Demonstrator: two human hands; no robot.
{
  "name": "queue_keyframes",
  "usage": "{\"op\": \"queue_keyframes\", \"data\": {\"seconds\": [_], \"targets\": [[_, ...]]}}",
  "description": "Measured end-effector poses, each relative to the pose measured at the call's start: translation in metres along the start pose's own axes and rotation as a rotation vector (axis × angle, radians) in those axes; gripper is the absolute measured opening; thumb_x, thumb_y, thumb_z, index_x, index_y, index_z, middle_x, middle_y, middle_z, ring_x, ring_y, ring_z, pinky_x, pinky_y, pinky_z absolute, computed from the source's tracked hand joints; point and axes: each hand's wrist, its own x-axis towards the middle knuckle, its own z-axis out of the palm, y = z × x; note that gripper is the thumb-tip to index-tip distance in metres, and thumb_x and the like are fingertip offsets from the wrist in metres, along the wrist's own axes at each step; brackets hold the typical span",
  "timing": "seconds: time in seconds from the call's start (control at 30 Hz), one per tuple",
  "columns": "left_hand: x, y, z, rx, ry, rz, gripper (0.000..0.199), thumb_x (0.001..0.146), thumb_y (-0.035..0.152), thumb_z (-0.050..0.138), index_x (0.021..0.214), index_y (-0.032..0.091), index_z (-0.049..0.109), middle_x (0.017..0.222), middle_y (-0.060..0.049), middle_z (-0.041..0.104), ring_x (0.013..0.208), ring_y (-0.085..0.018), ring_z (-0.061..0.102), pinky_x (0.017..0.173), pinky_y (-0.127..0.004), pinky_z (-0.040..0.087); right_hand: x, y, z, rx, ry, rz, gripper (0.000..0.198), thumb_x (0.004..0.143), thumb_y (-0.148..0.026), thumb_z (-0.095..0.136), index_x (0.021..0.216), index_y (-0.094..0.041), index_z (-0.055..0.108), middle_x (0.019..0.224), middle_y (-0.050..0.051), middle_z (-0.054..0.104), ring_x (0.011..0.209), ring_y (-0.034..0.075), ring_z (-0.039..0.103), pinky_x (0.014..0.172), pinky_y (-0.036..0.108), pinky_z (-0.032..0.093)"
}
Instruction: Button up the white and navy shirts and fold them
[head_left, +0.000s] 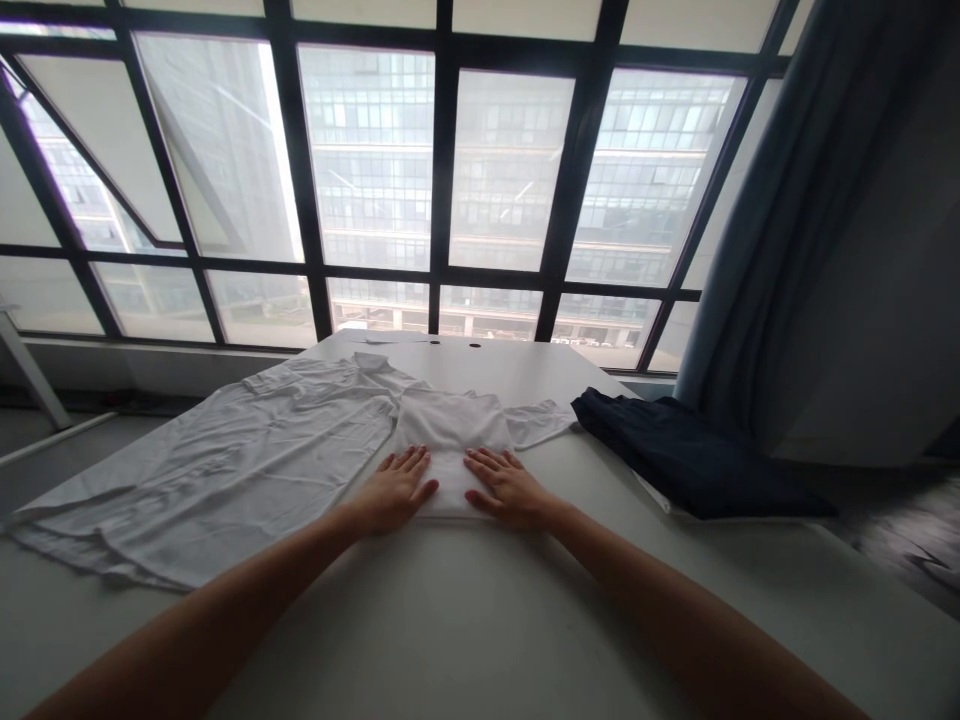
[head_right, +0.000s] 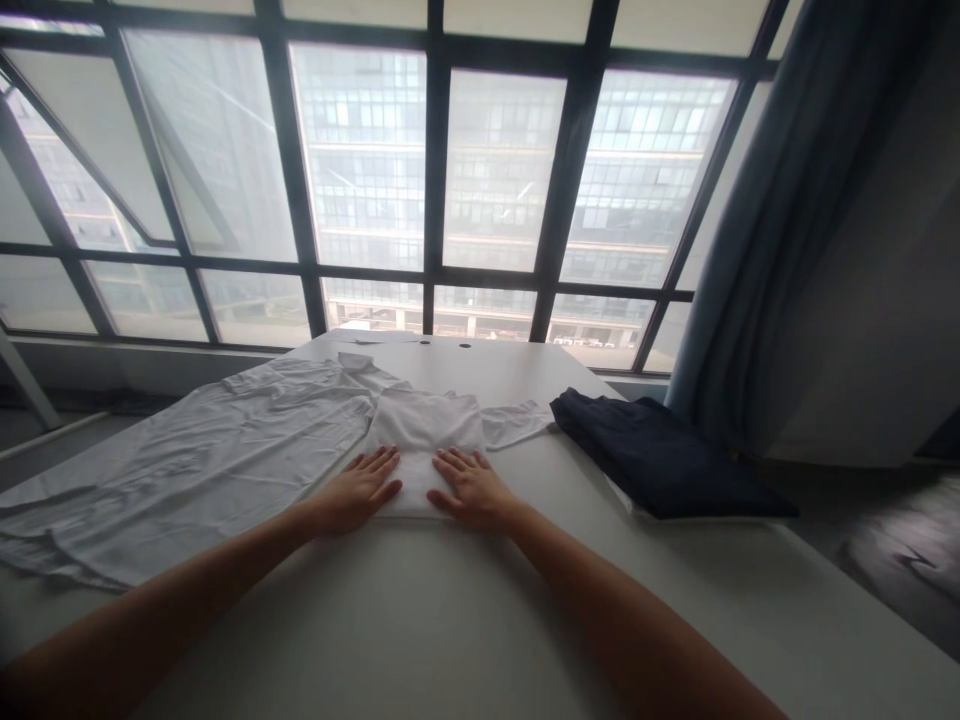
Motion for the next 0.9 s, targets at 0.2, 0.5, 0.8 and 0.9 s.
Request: {"op": "queue_keyframes", "data": {"seconds": [0.2,0.5,0.8,0.9], "targets": [[-0.013,0.006,-0.003,-0.012,0.038,-0.111,0.068,0.101,0.057,0.021,0.155,0.017,0.029,0.164,-0.012,0.011,0.151,-0.035,0.005,0.115,-0.061,0.02,0.0,0.016,0.006,-0.002,0.31,0.404,0.063,0.092,-0.049,0.051,0.145,-0.015,0.049,0.147,0.018,0.045,0.134,0.033,0.044,0.109,0.044,0.036],[-0.019,-0.006,-0.007,-0.01,-0.076,0.128,0.082,0.091,0.072,0.037,0.158,0.029,0.019,0.164,-0.012,0.008,0.151,-0.035,0.005,0.116,-0.061,0.017,0.004,0.038,-0.006,0.42,0.393,0.445,0.043,0.079,-0.015,0.061,0.122,-0.014,0.066,0.105,0.01,0.067,0.075,0.016,0.063,0.072,0.026,0.052],[-0.017,-0.05,-0.04,0.127,0.0,0.105,0.042,0.103,0.045,0.034,0.134,0.035,0.06,0.158,-0.004,0.033,0.15,-0.029,0.017,0.116,-0.064,0.005,-0.017,-0.03,-0.02,0.312,0.1,0.23,0.02,0.078,-0.01,0.056,0.089,-0.015,0.072,0.081,0.006,0.071,0.06,0.014,0.062,0.06,0.024,0.047],[-0.022,-0.027,-0.037,0.05,0.13,0.156,0.052,0.105,0.046,0.024,0.117,0.028,0.071,0.148,-0.005,0.051,0.142,-0.025,0.037,0.12,-0.055,0.013,-0.017,-0.043,-0.017,0.086,0.285,0.048,0.024,0.085,-0.019,0.053,0.099,-0.019,0.073,0.096,0.009,0.073,0.083,0.021,0.067,0.077,0.032,0.051]]}}
